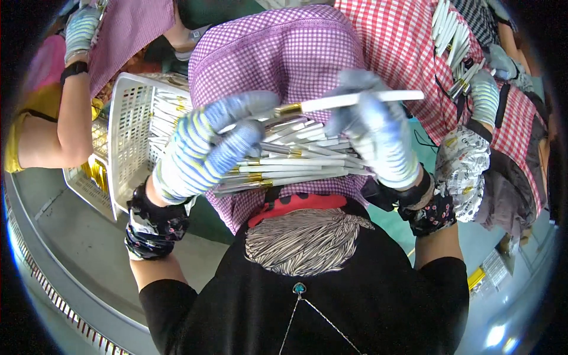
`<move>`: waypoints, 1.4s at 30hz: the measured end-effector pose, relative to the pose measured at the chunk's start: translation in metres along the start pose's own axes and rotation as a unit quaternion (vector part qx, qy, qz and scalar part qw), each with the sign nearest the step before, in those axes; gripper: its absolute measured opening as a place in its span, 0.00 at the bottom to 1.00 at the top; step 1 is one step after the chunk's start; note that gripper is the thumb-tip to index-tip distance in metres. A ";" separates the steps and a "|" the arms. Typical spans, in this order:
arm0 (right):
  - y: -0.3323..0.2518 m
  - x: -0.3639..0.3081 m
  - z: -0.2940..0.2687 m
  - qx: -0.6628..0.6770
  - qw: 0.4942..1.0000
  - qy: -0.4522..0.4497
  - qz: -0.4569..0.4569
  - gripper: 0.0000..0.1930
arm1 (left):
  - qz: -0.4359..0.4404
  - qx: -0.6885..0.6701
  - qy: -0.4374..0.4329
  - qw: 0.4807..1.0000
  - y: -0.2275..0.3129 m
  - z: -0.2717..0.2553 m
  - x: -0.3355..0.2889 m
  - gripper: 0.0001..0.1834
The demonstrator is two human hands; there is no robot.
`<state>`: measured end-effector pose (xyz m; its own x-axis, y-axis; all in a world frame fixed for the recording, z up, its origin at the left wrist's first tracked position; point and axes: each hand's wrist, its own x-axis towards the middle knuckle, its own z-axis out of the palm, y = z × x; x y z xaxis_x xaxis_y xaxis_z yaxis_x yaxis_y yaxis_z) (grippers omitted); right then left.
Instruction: Assembling and inspecting small white plastic tubes with gold-colored ends in a factory setting.
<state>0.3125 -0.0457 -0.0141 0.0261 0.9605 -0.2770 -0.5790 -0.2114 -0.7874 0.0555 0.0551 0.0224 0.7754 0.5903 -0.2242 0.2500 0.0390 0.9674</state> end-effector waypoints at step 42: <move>0.045 0.033 0.000 -0.800 0.490 -0.332 -0.102 0.15 | 0.035 0.337 -0.115 0.934 0.000 -0.007 -0.019 0.13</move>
<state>0.2873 -0.0230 -0.0584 -0.6277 0.7260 -0.2808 0.7732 0.5400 -0.3325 0.0371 0.0496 0.0275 0.8879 0.3809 -0.2580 0.4428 -0.5556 0.7037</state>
